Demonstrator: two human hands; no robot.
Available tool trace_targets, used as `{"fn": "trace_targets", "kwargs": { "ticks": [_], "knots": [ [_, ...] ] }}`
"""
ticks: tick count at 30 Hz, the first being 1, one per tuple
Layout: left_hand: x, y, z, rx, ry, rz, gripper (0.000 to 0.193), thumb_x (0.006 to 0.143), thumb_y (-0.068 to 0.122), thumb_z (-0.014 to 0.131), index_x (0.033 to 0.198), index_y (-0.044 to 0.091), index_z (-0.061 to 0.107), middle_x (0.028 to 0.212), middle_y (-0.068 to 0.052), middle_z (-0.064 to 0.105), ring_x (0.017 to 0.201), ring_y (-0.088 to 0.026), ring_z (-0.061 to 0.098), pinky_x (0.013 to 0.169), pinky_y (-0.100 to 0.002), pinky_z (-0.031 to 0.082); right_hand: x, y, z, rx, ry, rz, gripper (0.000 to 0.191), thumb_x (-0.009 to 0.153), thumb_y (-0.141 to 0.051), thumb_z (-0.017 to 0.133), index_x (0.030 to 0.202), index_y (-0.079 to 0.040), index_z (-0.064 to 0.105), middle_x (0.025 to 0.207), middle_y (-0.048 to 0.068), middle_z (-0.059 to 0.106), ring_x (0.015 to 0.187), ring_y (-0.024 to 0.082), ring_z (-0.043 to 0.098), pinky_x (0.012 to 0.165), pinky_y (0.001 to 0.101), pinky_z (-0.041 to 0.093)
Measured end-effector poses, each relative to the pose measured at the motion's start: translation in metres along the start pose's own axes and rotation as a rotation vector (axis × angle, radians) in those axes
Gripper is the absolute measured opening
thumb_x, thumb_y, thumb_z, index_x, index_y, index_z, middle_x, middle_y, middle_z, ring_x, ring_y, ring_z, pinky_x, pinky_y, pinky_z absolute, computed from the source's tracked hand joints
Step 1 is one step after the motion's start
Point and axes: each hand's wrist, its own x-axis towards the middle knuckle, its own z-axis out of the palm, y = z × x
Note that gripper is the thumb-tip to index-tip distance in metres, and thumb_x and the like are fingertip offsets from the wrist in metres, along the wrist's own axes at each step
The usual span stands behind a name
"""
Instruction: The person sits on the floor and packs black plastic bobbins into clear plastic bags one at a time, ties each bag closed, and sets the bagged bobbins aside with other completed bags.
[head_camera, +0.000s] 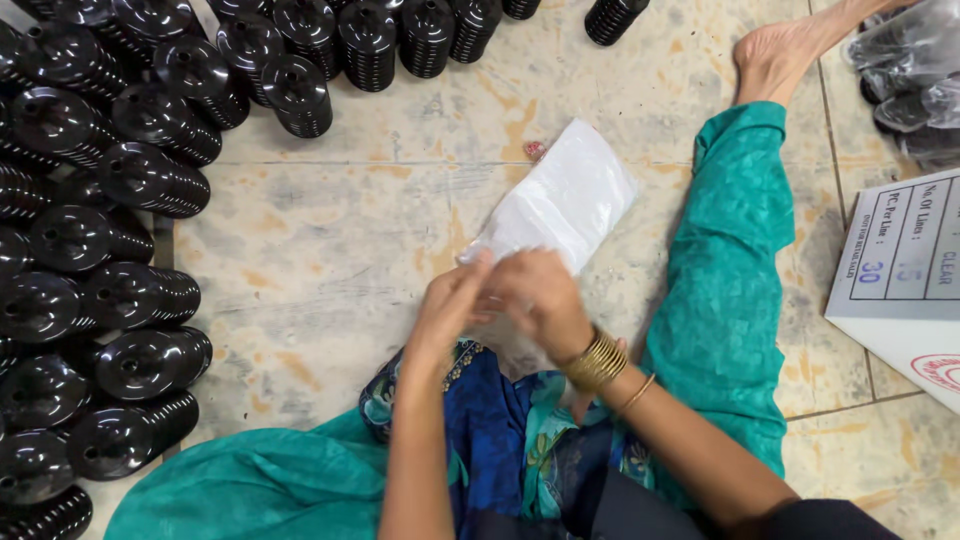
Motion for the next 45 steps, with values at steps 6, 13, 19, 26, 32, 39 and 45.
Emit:
{"fn": "trace_targets", "kwargs": {
  "ticks": [6,13,19,26,32,39,45],
  "knots": [
    [0.015,-0.014,-0.023,0.038,0.192,0.181,0.024,0.094,0.022,0.069,0.1,0.0,0.077,0.076,-0.003,0.07,0.061,-0.01,0.055,0.056,-0.03,0.046,0.005,-0.018,0.0,0.219,-0.116,0.097,0.04,0.089,-0.017,0.078,0.128,-0.016,0.067,0.129,0.002,0.069,0.126,0.025,0.065,0.112,0.0409,0.045],
    [-0.03,0.044,-0.019,0.771,0.49,0.332,0.044,0.093,0.034,0.074,0.073,-0.003,0.062,0.059,-0.017,0.052,0.053,-0.025,0.042,0.057,-0.042,0.042,0.002,0.06,0.018,-0.367,-0.406,0.075,0.092,0.062,-0.03,0.079,0.147,-0.014,0.046,0.153,0.009,0.045,0.142,0.03,0.039,0.113,0.0584,0.024],
    [-0.08,0.088,-0.033,0.592,0.667,0.456,0.032,0.096,0.028,0.069,0.075,0.003,0.065,0.054,-0.01,0.048,0.052,-0.014,0.04,0.051,-0.035,0.039,0.003,0.1,0.027,-0.697,-0.327,0.37,0.067,0.079,-0.02,0.073,0.143,-0.024,0.051,0.155,-0.002,0.048,0.149,0.019,0.041,0.12,0.0573,0.026],
    [-0.088,0.092,-0.067,-0.199,0.636,0.654,0.021,0.095,0.007,0.077,0.079,0.006,0.063,0.077,0.005,0.058,0.07,-0.004,0.045,0.062,-0.023,0.036,0.149,0.073,0.042,-0.352,-0.106,0.067,0.065,0.09,-0.034,0.077,0.141,-0.006,0.049,0.138,0.019,0.052,0.126,0.039,0.051,0.104,0.053,0.041],
    [-0.086,0.087,-0.08,-0.473,0.566,0.564,0.013,0.09,0.009,0.079,0.084,0.004,0.069,0.08,-0.001,0.069,0.069,-0.008,0.061,0.065,-0.024,0.05,0.248,0.031,0.136,-0.058,-0.106,0.038,0.057,0.092,-0.035,0.077,0.136,-0.009,0.053,0.12,0.015,0.057,0.108,0.037,0.06,0.091,0.0464,0.05],
    [-0.084,0.088,-0.067,-0.487,0.475,0.575,0.009,0.088,0.008,0.078,0.087,0.002,0.071,0.079,-0.005,0.072,0.068,-0.012,0.065,0.064,-0.026,0.052,0.15,0.011,0.107,0.066,-0.244,-0.024,0.056,0.08,-0.02,0.072,0.132,-0.008,0.053,0.121,0.02,0.057,0.11,0.042,0.059,0.093,0.0474,0.051],
    [-0.088,0.091,-0.025,-0.322,0.43,0.578,0.01,0.09,0.008,0.078,0.093,-0.001,0.074,0.082,-0.006,0.073,0.071,-0.01,0.064,0.067,-0.024,0.05,0.058,-0.014,0.025,0.073,-0.284,0.025,0.049,0.079,-0.029,0.076,0.121,-0.006,0.064,0.125,0.019,0.066,0.115,0.039,0.063,0.095,0.0432,0.05]
  ]
}}
